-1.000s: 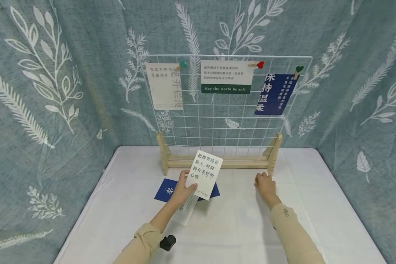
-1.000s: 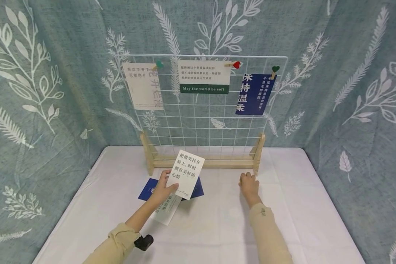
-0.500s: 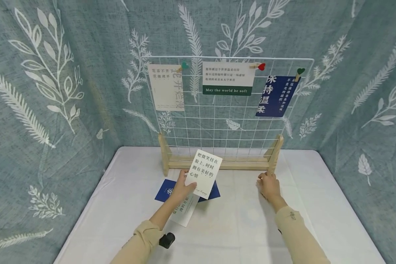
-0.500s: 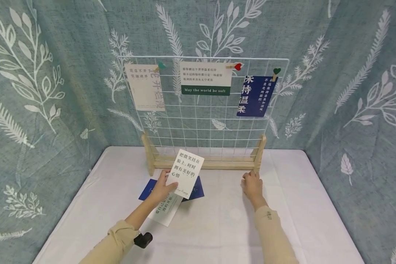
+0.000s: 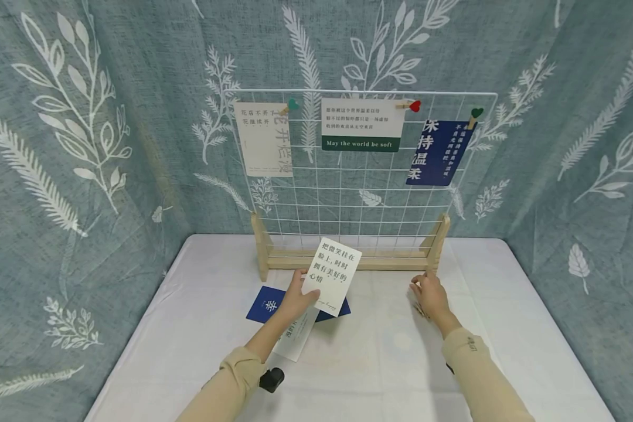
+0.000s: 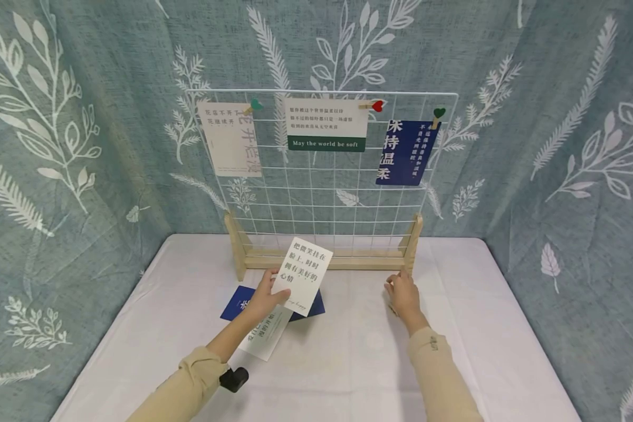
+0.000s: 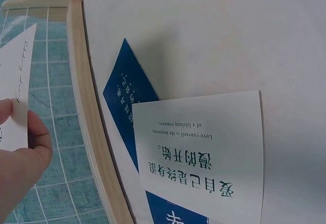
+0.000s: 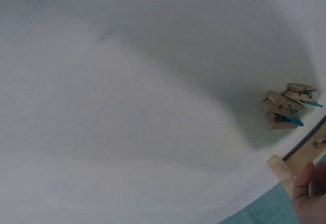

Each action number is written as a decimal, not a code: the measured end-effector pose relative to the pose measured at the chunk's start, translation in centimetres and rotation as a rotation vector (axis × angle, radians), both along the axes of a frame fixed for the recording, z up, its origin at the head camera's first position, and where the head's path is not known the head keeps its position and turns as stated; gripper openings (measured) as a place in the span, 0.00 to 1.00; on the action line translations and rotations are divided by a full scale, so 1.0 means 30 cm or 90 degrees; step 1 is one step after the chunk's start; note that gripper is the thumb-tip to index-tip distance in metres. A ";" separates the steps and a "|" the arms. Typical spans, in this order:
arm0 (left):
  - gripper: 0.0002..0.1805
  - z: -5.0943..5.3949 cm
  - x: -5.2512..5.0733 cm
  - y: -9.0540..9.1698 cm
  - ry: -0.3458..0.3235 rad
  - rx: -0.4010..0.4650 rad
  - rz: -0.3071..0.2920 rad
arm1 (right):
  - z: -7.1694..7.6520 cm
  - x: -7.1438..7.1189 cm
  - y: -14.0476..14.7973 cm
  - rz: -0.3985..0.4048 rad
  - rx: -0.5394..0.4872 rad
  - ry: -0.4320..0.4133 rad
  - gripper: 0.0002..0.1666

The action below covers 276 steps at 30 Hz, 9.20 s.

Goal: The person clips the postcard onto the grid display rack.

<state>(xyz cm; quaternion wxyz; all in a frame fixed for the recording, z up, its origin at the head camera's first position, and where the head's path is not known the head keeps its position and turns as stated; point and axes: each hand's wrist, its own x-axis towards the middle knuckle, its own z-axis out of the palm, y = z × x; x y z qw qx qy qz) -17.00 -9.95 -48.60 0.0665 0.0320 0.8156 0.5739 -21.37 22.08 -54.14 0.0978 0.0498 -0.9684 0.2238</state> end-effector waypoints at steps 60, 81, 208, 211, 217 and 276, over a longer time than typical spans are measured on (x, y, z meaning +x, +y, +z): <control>0.13 0.173 -0.148 0.077 0.095 0.080 0.056 | 0.202 -0.027 -0.095 0.096 -0.292 0.075 0.10; 0.12 0.255 -0.212 0.079 0.112 0.173 0.132 | 0.397 -0.081 -0.153 0.078 -0.327 0.189 0.12; 0.16 -0.067 -0.720 -0.024 0.199 0.224 0.192 | 0.701 -0.207 -0.318 0.038 -0.573 0.313 0.09; 0.13 -0.043 -0.688 -0.029 0.186 0.206 0.198 | 0.696 -0.201 -0.318 0.036 -0.574 0.300 0.10; 0.15 -0.008 -0.611 -0.046 0.155 0.186 0.171 | 0.677 -0.195 -0.313 0.035 -0.577 0.282 0.09; 0.41 0.020 -0.047 -0.068 0.096 -0.227 0.063 | 0.320 -0.102 -0.165 0.066 -0.472 0.097 0.14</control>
